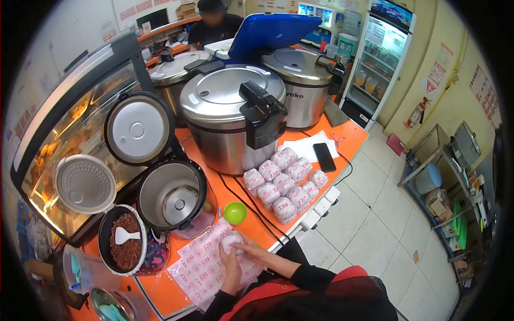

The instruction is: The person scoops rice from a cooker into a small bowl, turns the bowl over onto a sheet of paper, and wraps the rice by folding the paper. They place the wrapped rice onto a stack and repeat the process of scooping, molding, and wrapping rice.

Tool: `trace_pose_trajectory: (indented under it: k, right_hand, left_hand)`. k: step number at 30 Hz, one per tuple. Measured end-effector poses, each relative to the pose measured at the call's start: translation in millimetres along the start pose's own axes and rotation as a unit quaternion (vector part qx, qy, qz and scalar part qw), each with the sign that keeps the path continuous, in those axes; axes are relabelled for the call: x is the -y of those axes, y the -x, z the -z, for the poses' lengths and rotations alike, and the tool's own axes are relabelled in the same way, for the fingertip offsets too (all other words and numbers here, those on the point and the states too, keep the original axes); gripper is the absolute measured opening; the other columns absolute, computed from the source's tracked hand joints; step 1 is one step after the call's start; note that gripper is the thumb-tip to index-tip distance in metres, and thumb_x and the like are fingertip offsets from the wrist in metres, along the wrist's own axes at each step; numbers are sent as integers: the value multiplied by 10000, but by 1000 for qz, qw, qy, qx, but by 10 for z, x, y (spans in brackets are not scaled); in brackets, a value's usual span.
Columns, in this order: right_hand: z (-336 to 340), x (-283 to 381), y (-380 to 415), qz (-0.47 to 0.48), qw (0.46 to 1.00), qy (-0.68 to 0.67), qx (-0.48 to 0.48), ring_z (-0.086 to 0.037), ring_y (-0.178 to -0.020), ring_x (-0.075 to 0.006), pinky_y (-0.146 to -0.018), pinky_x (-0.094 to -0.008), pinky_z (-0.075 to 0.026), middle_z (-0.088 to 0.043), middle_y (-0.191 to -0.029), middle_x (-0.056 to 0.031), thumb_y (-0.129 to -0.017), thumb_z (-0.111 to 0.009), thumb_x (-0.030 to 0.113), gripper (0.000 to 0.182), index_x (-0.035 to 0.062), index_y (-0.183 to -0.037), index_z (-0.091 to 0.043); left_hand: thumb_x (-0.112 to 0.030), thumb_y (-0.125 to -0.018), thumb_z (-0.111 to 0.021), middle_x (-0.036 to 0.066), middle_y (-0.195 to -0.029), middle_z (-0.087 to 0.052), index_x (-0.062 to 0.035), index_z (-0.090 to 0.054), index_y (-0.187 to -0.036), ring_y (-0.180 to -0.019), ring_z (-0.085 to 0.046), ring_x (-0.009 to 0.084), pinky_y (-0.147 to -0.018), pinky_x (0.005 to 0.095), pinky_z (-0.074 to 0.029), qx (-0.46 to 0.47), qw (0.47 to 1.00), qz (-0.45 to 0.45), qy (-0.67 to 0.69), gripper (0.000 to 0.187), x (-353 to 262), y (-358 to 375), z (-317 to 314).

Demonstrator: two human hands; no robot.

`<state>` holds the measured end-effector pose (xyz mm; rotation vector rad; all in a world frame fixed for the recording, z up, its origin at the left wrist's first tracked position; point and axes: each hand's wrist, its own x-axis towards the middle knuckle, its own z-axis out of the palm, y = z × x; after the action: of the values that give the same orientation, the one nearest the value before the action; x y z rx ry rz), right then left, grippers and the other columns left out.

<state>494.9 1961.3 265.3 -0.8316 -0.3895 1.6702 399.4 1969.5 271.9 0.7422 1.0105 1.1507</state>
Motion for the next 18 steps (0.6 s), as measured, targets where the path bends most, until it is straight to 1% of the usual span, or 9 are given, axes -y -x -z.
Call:
trace_pose_trajectory:
  k: [2,4,7,8,10,11,13,16,18]
  right_hand:
    - [82,227,93,19,998,64,4,-495,-1095,-149,-918,-287,-403,-498,-1215,-50,-794,-631,55,592,83,-1321,-363]
    - [35,727,298,5,997,81,6,-510,-1080,-160,-917,-318,-419,-538,-1151,-62,-756,-679,62,599,78,-1280,-389]
    - [457,1050,346,106,993,36,-23,-542,-1040,-189,-888,-354,-459,-544,-1129,-62,-748,-657,13,555,77,-1240,-408]
    - [508,1385,455,77,995,27,-51,-558,-1006,-207,-865,-362,-476,-540,-1113,-68,-741,-646,-8,555,80,-1233,-405]
    - [827,1830,502,186,953,65,-232,-565,-974,-206,-813,-355,-503,-549,-1075,-86,-751,-650,25,504,71,-1197,-418]
    - [1367,1956,390,256,933,78,-240,-570,-952,-199,-802,-337,-502,-553,-1063,-90,-757,-654,39,482,67,-1180,-425]
    - [1731,2265,472,301,905,103,-281,-571,-941,-187,-791,-314,-494,-552,-1066,-89,-753,-669,58,487,68,-1178,-433]
    - [2403,2318,387,250,873,254,-333,-550,-942,-173,-798,-300,-461,-541,-1062,-93,-711,-725,151,562,35,-1176,-432]
    - [2397,2238,316,240,783,438,-372,-541,-957,-175,-802,-293,-453,-545,-1057,-102,-728,-708,172,579,21,-1194,-399]
  left_hand:
    - [-110,-751,-632,164,-1241,-407,14,-291,-1307,-1140,-417,272,-965,379,-338,65,980,-105,-158,665,1,66,-145]
    - [-148,-747,-632,196,-1346,-311,11,-192,-1367,-1269,-294,298,-1053,401,-226,132,879,-258,-378,776,70,99,-183]
    - [-210,-730,-675,214,-1399,-206,5,-144,-1378,-1321,-136,364,-1067,439,-131,230,839,-303,-389,865,-443,179,-491]
    - [-214,-735,-668,211,-1408,-199,3,-142,-1381,-1324,-134,367,-1069,441,-123,234,845,-292,-382,860,-401,164,-443]
    - [-221,-747,-652,203,-1427,-185,-1,-137,-1387,-1331,-129,371,-1073,446,-107,243,856,-269,-368,851,-206,96,-187]
    - [-213,-768,-625,197,-1408,-243,-2,-202,-1375,-1315,-171,382,-1071,471,-106,216,855,-246,-402,770,-90,60,-3]
    - [-227,-777,-611,182,-1398,-280,-4,-251,-1362,-1312,-196,369,-1074,480,-101,169,818,-232,-498,723,218,24,528]
    - [-302,-794,-577,141,-1403,-310,-31,-315,-1350,-1319,-211,347,-1078,498,-85,116,742,-194,-632,672,212,76,1014]
    - [-347,-798,-555,122,-1422,-285,-62,-304,-1365,-1333,-191,328,-1077,512,-70,107,692,-189,-688,682,88,169,1136]
